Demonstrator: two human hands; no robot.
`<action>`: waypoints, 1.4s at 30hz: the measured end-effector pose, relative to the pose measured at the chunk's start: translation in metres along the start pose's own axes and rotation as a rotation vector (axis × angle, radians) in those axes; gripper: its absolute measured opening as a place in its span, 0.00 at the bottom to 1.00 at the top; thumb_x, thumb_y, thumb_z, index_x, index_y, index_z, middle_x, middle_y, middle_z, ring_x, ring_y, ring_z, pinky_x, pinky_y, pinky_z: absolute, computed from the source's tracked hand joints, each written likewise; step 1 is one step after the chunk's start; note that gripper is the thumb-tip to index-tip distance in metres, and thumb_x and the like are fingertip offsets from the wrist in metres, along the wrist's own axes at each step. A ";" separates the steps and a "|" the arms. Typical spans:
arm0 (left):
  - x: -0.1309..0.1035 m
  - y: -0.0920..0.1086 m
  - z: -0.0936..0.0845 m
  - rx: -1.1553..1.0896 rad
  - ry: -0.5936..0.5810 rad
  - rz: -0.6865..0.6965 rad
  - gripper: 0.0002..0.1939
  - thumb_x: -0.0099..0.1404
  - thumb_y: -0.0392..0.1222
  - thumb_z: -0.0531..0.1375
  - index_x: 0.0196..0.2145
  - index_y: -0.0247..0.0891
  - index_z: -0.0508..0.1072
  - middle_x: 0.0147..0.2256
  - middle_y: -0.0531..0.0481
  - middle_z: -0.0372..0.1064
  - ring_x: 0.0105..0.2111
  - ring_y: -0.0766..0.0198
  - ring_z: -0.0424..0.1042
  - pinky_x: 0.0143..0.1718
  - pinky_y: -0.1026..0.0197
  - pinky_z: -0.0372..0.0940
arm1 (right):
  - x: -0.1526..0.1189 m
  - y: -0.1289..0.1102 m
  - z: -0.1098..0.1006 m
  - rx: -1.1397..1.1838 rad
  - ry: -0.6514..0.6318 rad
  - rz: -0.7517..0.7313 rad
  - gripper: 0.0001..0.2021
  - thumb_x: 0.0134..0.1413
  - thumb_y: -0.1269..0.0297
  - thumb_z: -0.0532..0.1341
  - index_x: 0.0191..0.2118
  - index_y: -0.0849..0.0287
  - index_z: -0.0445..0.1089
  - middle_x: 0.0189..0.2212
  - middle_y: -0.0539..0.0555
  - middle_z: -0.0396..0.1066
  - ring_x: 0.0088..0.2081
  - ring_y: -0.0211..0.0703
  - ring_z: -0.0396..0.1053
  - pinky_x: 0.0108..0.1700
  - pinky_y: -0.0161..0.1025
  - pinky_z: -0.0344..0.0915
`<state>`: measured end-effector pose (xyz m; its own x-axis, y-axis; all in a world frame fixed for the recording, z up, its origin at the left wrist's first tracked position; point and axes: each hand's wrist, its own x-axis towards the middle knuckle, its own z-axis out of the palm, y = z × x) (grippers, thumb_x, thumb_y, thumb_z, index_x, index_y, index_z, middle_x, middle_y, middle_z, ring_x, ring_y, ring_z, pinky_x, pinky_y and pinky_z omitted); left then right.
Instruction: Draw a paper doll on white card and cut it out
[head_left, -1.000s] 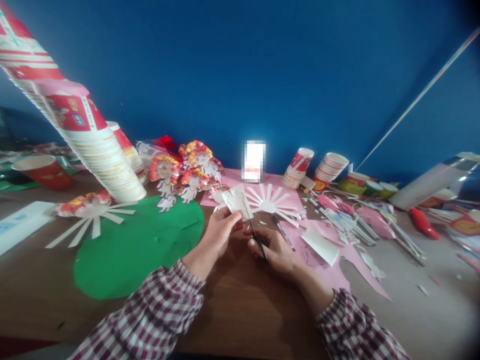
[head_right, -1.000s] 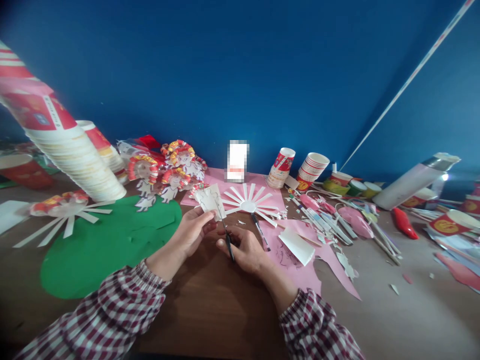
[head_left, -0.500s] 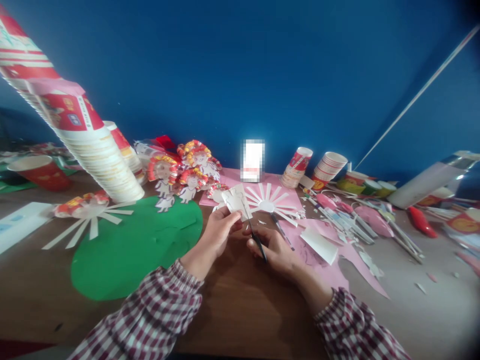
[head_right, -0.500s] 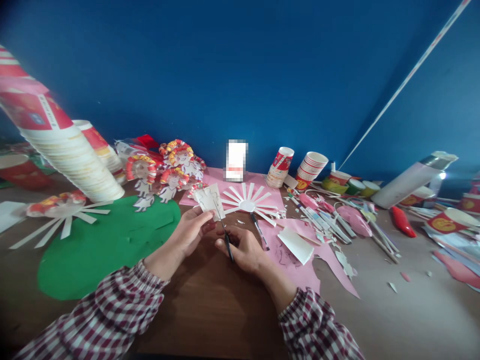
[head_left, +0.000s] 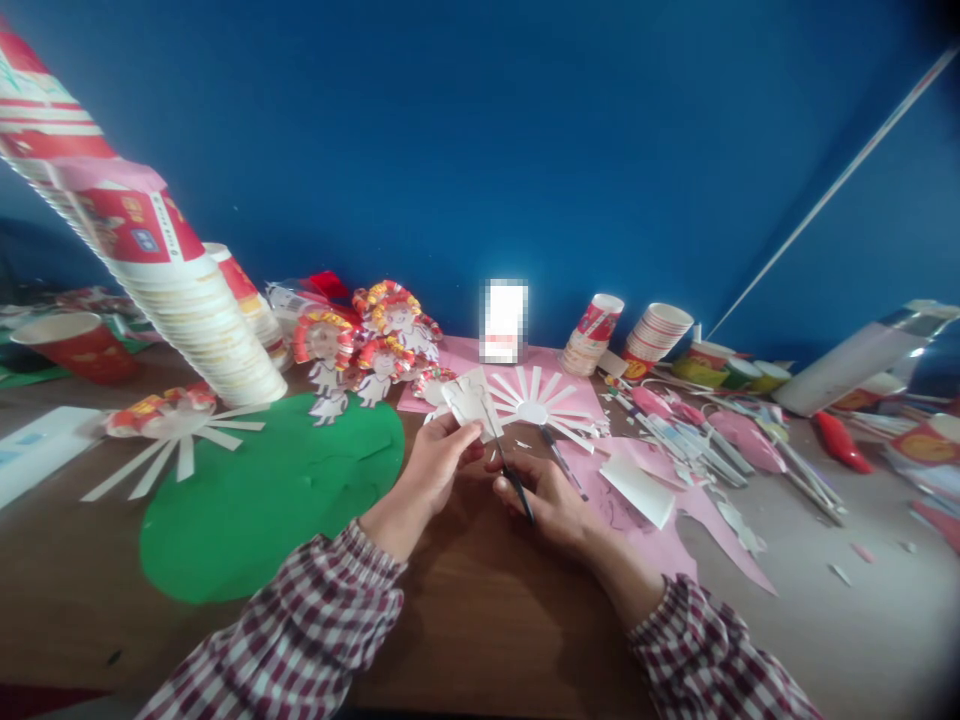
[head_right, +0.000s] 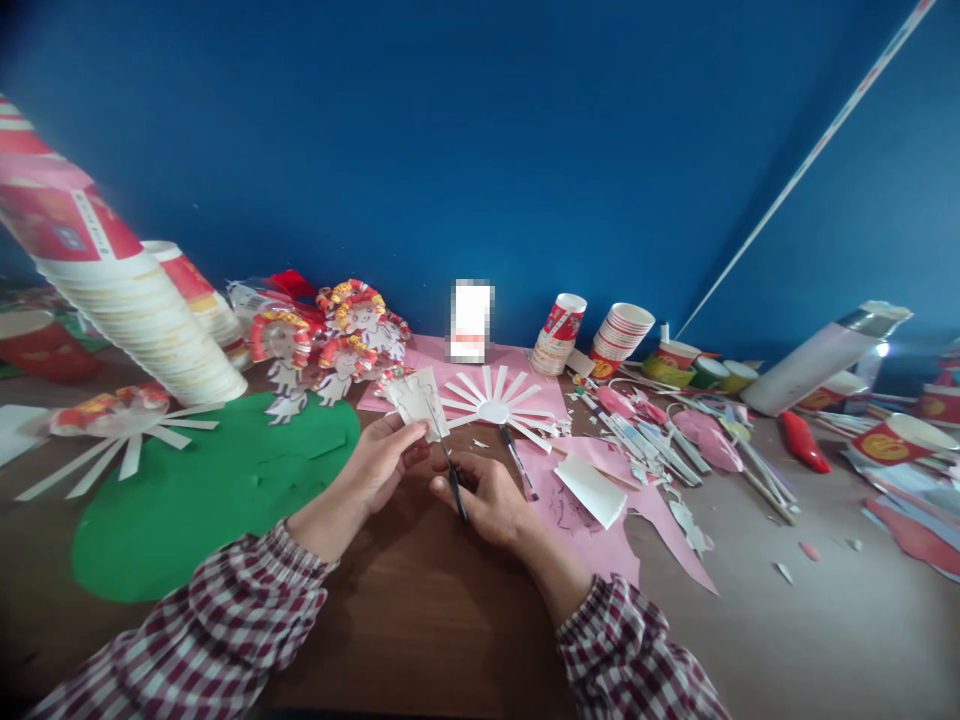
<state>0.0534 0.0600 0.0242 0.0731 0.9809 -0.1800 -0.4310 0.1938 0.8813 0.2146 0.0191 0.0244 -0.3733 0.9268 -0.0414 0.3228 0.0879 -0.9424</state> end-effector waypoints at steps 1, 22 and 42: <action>0.000 0.000 0.000 0.001 0.000 -0.002 0.14 0.45 0.42 0.68 0.31 0.33 0.76 0.28 0.49 0.72 0.25 0.70 0.67 0.28 0.66 0.63 | 0.000 0.000 0.000 0.000 0.002 -0.003 0.23 0.53 0.48 0.60 0.46 0.62 0.70 0.24 0.49 0.66 0.27 0.38 0.63 0.30 0.35 0.60; 0.002 -0.003 0.000 -0.009 0.024 -0.010 0.13 0.45 0.42 0.69 0.30 0.34 0.76 0.26 0.51 0.71 0.24 0.71 0.66 0.28 0.66 0.62 | 0.002 0.005 0.004 0.009 0.031 0.010 0.20 0.53 0.49 0.60 0.44 0.61 0.71 0.22 0.47 0.63 0.24 0.36 0.61 0.27 0.34 0.59; 0.002 -0.003 -0.001 -0.025 0.026 -0.018 0.17 0.44 0.42 0.70 0.32 0.34 0.75 0.27 0.51 0.71 0.25 0.71 0.67 0.27 0.68 0.64 | 0.002 0.006 0.006 0.062 0.044 0.078 0.16 0.51 0.55 0.63 0.42 0.60 0.70 0.21 0.46 0.61 0.22 0.35 0.60 0.24 0.32 0.57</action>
<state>0.0542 0.0617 0.0214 0.0582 0.9765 -0.2075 -0.4520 0.2111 0.8667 0.2106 0.0194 0.0171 -0.3100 0.9452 -0.1022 0.2946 -0.0066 -0.9556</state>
